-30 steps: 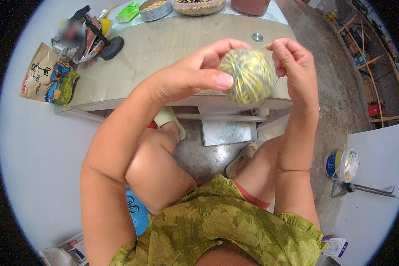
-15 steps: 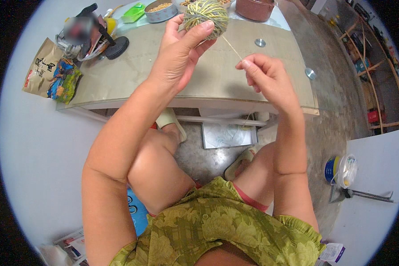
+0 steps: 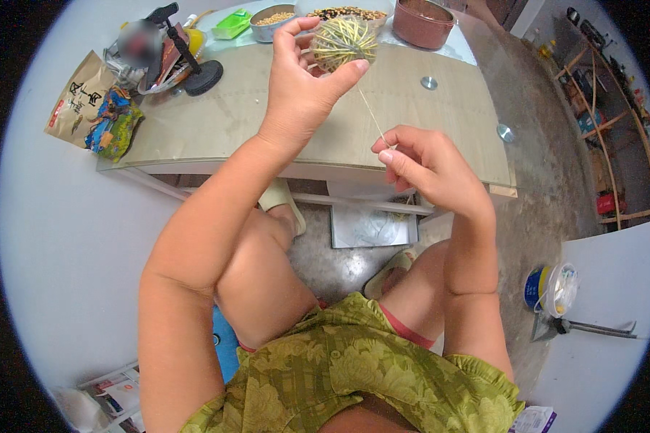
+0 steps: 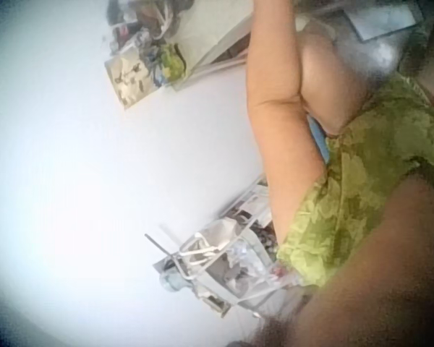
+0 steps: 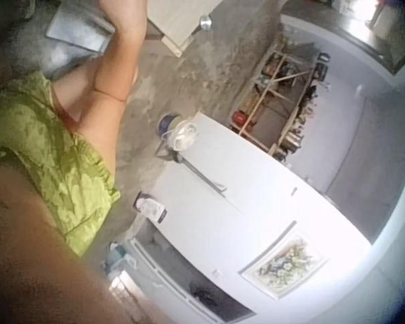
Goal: The person winds a ball of yellow and white yarn by hand, rotating the ball in the left hand while pulling the strand with the right hand to form a tight sphere. The person sits on the floor in front of a low table with bowls of food and other items.
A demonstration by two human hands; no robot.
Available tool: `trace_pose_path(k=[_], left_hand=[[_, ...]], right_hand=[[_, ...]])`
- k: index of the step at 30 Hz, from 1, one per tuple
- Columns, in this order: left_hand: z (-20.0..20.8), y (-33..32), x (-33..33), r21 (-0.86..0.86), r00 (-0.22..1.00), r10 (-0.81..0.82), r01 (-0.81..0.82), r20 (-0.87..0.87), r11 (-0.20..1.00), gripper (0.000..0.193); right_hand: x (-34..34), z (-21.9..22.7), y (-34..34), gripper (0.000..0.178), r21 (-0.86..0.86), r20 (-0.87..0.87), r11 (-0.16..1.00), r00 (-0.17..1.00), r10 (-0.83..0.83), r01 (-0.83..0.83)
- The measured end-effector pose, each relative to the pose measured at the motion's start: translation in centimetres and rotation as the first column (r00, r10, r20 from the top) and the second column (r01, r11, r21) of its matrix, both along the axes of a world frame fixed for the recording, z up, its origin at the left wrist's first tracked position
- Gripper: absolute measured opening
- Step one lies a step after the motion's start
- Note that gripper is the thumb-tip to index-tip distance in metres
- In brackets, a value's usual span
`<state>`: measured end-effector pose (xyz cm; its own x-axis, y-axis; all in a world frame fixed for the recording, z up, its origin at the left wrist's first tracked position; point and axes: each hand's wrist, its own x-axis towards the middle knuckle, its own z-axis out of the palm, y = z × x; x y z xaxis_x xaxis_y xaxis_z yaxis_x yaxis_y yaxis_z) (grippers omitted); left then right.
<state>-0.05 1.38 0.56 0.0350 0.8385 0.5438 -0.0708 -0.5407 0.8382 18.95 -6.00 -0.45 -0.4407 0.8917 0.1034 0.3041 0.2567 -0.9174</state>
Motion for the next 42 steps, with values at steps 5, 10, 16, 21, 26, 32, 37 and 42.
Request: trace_pose_path(k=[5,10,16,21,26,32,37,42], left_hand=[[-1.0,0.6,-0.5,0.155,0.932,0.199,-0.158,-0.303,0.975,0.062],[-1.9,0.4,-1.0,0.234,0.825,0.189,-0.071,-0.532,0.97,0.058],[-1.7,-0.4,-1.9,-0.386,0.694,-0.556,0.409,-0.457,0.827,0.057],[-0.7,-1.7,-1.0,-0.533,0.436,-0.889,0.723,-0.142,0.44,0.059],[0.9,-3.3,-0.7,-0.456,0.392,-0.893,0.851,0.22,0.261,0.057],[1.3,-3.2,-0.1,-0.198,0.58,-0.721,0.812,0.378,0.55,0.069],[0.6,-1.9,0.1,-0.205,0.804,-0.311,0.463,0.507,0.863,0.073],[-0.7,-0.8,-0.2,-0.208,0.982,0.017,0.022,0.186,0.978,0.065]], right_hand=[[0.1,1.0,-1.2,0.02,-0.008,0.058,1.0,0.998,-0.007,0.007],[1.0,3.1,-3.0,0.017,-0.036,0.01,0.999,0.999,-0.032,0.032],[3.1,5.6,-4.7,0.013,0.154,-0.252,0.962,0.95,-0.184,0.227],[3.9,5.1,-3.1,0.019,0.09,-0.569,0.942,0.793,-0.217,0.323],[5.7,1.8,-0.7,0.019,-0.072,-0.594,0.902,0.709,-0.381,0.425],[3.3,-2.3,0.2,0.02,-0.145,-0.283,0.854,0.807,-0.519,0.499],[0.1,-4.4,-0.1,0.022,-0.119,-0.244,0.898,0.864,-0.44,0.424],[-1.8,-5.4,-1.5,0.022,0.043,-0.084,0.915,0.914,-0.397,0.402]])
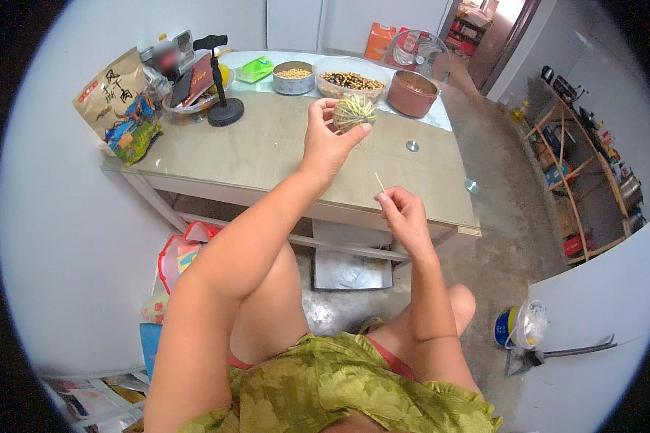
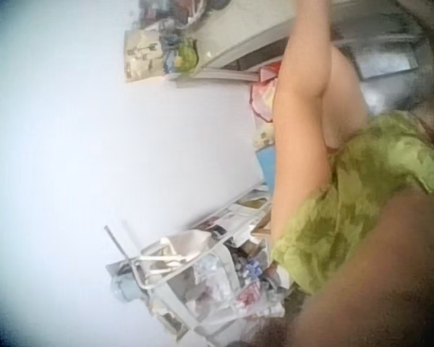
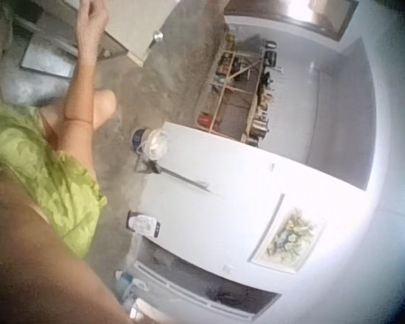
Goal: The person winds a ball of yellow and white yarn by hand, rotating the ball in the left hand while pulling the strand with the right hand to form a tight sphere. The person sits on the floor in front of a low table with bowls of food and other items.
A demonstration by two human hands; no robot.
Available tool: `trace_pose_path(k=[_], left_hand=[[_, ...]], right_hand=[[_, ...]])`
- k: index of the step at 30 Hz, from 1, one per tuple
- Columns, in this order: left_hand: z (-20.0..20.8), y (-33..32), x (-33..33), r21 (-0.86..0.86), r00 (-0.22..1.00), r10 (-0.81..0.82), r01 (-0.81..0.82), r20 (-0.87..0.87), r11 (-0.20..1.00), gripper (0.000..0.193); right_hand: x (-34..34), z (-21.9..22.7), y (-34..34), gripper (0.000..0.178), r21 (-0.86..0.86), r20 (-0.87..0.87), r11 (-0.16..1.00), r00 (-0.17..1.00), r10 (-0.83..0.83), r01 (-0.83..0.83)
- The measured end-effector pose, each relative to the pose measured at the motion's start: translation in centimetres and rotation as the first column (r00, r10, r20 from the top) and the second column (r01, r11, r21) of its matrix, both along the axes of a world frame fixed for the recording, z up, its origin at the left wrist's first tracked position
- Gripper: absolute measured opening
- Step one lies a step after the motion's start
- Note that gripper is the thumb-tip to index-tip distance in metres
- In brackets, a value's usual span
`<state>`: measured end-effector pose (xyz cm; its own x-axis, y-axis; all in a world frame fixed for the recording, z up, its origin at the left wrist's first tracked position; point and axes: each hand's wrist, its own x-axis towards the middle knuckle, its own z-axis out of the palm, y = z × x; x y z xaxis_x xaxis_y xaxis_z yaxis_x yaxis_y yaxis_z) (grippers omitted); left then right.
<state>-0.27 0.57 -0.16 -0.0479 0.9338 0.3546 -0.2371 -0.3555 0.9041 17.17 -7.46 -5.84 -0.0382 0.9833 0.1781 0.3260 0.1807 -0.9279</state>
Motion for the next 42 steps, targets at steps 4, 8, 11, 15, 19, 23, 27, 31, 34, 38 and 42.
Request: trace_pose_path(k=[4,8,11,15,19,23,27,31,34,38,42], left_hand=[[-1.3,0.6,-0.1,0.107,0.927,0.08,-0.043,-0.367,0.993,0.062],[-1.9,-0.3,0.3,-0.233,0.854,-0.398,0.334,-0.334,0.913,0.058],[-0.5,-1.6,0.5,-0.418,0.62,-0.684,0.543,-0.385,0.728,0.053],[-0.1,-3.1,1.3,-0.505,0.355,-0.884,0.726,-0.305,0.466,0.049],[-0.4,-4.1,2.1,-0.417,0.27,-0.961,0.868,-0.06,0.27,0.054],[0.4,-4.6,2.5,-0.249,0.347,-0.925,0.92,0.153,0.304,0.052],[0.7,-4.2,3.0,-0.104,0.554,-0.793,0.83,0.253,0.548,0.054],[-0.4,-2.6,3.3,-0.166,0.783,-0.583,0.618,0.219,0.768,0.06],[-0.9,-1.8,3.4,-0.169,0.893,-0.431,0.449,0.134,0.877,0.062],[-1.2,-1.2,3.4,-0.1,0.958,-0.288,0.286,0.0,0.953,0.062],[-1.3,-0.8,3.4,-0.037,0.964,-0.23,0.227,-0.13,0.973,0.061]], right_hand=[[-0.1,2.5,-2.5,0.019,0.125,0.076,0.99,0.996,0.053,-0.063],[1.9,5.1,-4.6,0.013,0.087,-0.17,0.995,0.983,0.07,-0.056],[4.0,5.9,-4.8,0.014,0.149,-0.303,0.989,0.953,0.03,0.016],[6.0,5.8,-3.7,0.016,0.185,-0.324,0.979,0.946,-0.022,0.087],[6.3,3.8,-2.2,0.016,0.14,-0.382,0.989,0.924,0.003,0.055],[5.4,1.6,-1.0,0.018,0.098,-0.385,0.991,0.922,-0.05,0.095],[5.4,0.4,-0.8,0.021,0.013,-0.311,0.997,0.948,-0.063,0.07],[4.9,-0.5,-0.6,0.023,-0.023,-0.26,0.999,0.965,-0.036,0.031],[4.4,-0.7,-0.7,0.023,-0.05,-0.22,0.999,0.975,0.001,-0.013],[3.4,0.6,-1.7,0.022,-0.098,-0.188,0.99,0.979,0.081,-0.1],[2.7,2.6,-3.0,0.022,-0.098,-0.129,0.972,0.971,0.202,-0.215]])
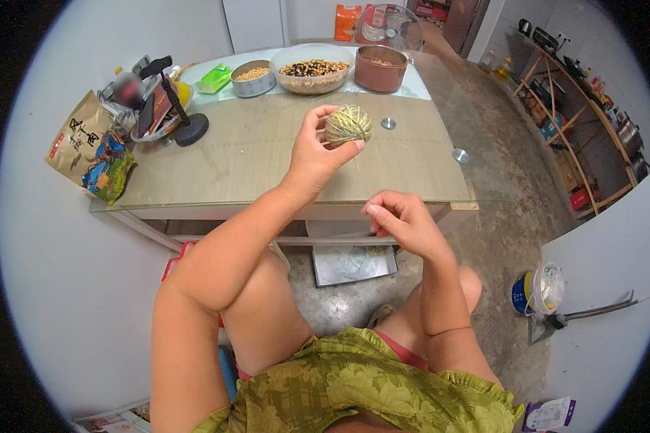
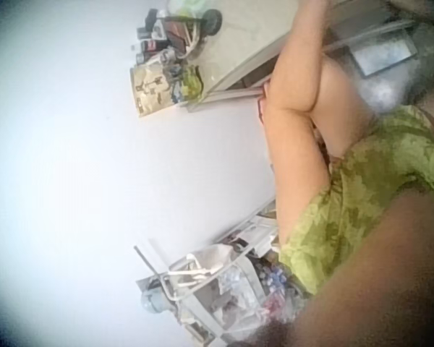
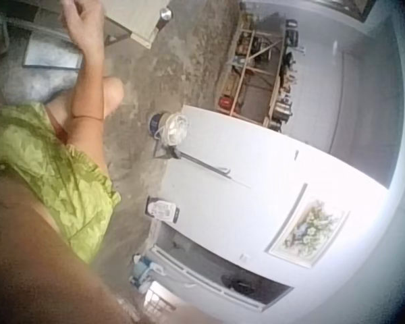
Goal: The person winds a ball of yellow and white yarn by hand, rotating the ball in the left hand while pulling the strand with the right hand to form a tight sphere. The person sits on the floor in front of a low table with bowls of food and other items.
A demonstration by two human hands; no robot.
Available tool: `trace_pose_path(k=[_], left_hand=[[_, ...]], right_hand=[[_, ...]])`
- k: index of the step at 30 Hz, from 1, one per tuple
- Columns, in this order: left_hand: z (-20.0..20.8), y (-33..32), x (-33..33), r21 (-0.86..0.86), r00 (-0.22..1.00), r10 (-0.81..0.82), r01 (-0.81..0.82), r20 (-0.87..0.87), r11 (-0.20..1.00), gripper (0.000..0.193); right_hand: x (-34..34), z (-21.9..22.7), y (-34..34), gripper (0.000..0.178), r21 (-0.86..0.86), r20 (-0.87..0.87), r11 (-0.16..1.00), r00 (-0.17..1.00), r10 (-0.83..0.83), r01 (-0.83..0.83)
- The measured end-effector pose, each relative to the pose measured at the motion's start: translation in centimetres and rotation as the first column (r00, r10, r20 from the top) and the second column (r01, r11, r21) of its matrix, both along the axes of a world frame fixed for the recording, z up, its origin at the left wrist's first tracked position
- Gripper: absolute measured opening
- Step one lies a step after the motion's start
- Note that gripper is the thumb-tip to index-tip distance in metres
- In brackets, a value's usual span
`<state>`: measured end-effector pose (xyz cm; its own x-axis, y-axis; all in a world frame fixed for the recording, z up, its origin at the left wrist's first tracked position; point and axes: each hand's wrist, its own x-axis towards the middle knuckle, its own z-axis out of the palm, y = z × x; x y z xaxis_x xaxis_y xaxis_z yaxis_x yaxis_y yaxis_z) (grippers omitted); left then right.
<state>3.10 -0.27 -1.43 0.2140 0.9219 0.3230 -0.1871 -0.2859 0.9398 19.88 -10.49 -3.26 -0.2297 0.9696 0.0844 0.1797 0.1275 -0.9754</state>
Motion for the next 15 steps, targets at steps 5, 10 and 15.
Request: trace_pose_path(k=[5,10,15], left_hand=[[-1.5,1.3,-0.4,0.079,0.98,-0.029,0.046,-0.198,0.996,0.059],[0.1,-0.5,-0.7,-0.228,0.82,-0.441,0.38,-0.366,0.896,0.056],[-0.3,-1.8,-0.6,-0.402,0.525,-0.815,0.71,-0.244,0.578,0.052]], right_hand=[[0.4,2.6,-1.6,0.018,0.009,-0.069,0.994,0.992,0.108,-0.107],[2.5,3.8,-2.5,0.014,0.133,-0.262,0.988,0.964,-0.046,0.084],[4.2,2.6,-0.8,0.018,0.159,-0.44,0.963,0.889,-0.127,0.217]])
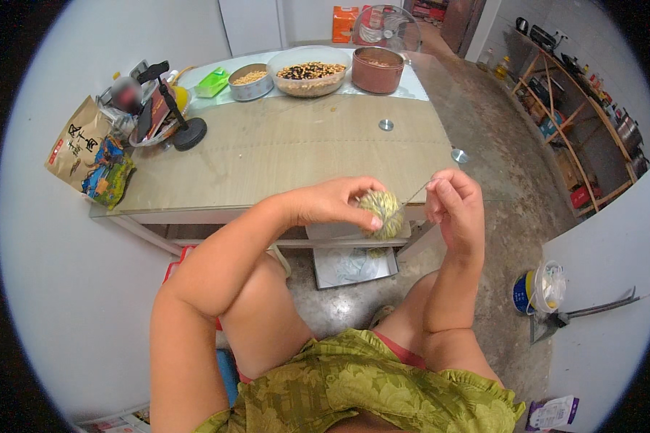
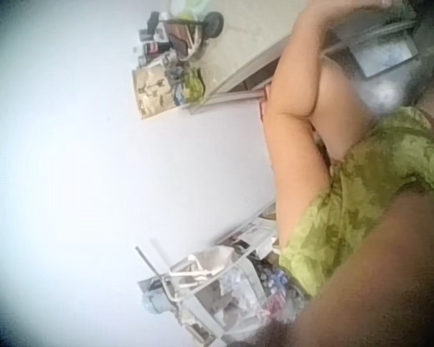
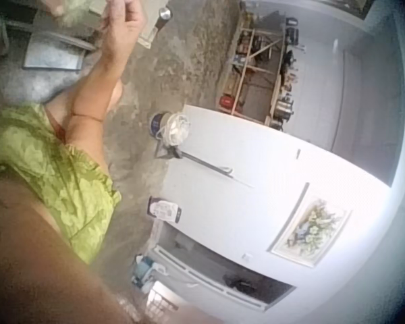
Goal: The person winds a ball of yellow and white yarn by hand, rotating the ball in the left hand while pulling the strand with the right hand to form a tight sphere. The person sits on the floor in front of a low table with bowls of food and other items.
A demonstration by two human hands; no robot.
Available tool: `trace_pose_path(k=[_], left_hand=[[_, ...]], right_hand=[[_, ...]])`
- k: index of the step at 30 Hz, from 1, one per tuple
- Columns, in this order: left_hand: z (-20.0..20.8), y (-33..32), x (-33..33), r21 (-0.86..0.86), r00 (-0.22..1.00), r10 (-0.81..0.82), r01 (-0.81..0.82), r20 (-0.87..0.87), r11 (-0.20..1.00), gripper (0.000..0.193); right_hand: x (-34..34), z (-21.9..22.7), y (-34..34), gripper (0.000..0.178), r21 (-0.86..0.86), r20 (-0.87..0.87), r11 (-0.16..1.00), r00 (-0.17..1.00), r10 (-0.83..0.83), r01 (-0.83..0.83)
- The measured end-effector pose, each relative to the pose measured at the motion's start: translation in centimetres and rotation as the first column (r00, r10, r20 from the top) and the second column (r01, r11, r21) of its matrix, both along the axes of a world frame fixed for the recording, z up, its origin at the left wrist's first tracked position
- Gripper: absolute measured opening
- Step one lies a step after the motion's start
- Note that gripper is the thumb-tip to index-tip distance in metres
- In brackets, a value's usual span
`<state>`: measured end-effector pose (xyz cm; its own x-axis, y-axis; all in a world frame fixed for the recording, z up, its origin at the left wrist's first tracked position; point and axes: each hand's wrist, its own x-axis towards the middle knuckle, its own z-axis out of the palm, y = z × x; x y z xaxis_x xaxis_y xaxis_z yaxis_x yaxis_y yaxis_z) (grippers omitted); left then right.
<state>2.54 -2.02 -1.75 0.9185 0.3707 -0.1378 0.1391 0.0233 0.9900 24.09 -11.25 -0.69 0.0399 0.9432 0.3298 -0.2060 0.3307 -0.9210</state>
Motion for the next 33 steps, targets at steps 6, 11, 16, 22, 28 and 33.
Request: trace_pose_path(k=[6,11,16,22,28,33], left_hand=[[1.2,-1.5,0.7,-0.19,0.968,-0.112,0.157,0.226,0.969,0.067],[2.4,-1.7,0.7,-0.173,0.921,0.11,-0.048,0.373,0.984,0.075],[2.9,-1.5,0.5,-0.243,0.802,0.426,-0.353,0.419,0.904,0.074],[1.5,0.5,0.5,-0.186,0.567,0.626,-0.644,0.534,0.742,0.058],[0.7,2.5,-0.2,0.102,0.442,0.681,-0.872,0.584,0.478,0.063],[-0.3,3.6,-1.9,0.351,0.557,0.675,-0.83,0.484,0.434,0.063]], right_hand=[[0.7,-1.9,2.4,0.019,-0.042,0.051,0.996,0.996,-0.074,0.076],[0.6,-3.8,3.7,0.019,-0.115,0.089,0.982,0.986,-0.142,0.152],[0.0,-4.4,4.4,0.022,-0.142,0.185,0.978,0.975,-0.126,0.154],[-1.9,-4.7,4.0,0.027,-0.259,0.286,0.965,0.958,0.029,0.048],[-3.4,-3.2,1.9,0.025,-0.308,0.383,0.943,0.891,0.246,-0.128],[-3.9,0.6,-1.3,0.02,-0.253,0.319,0.918,0.87,0.376,-0.304]])
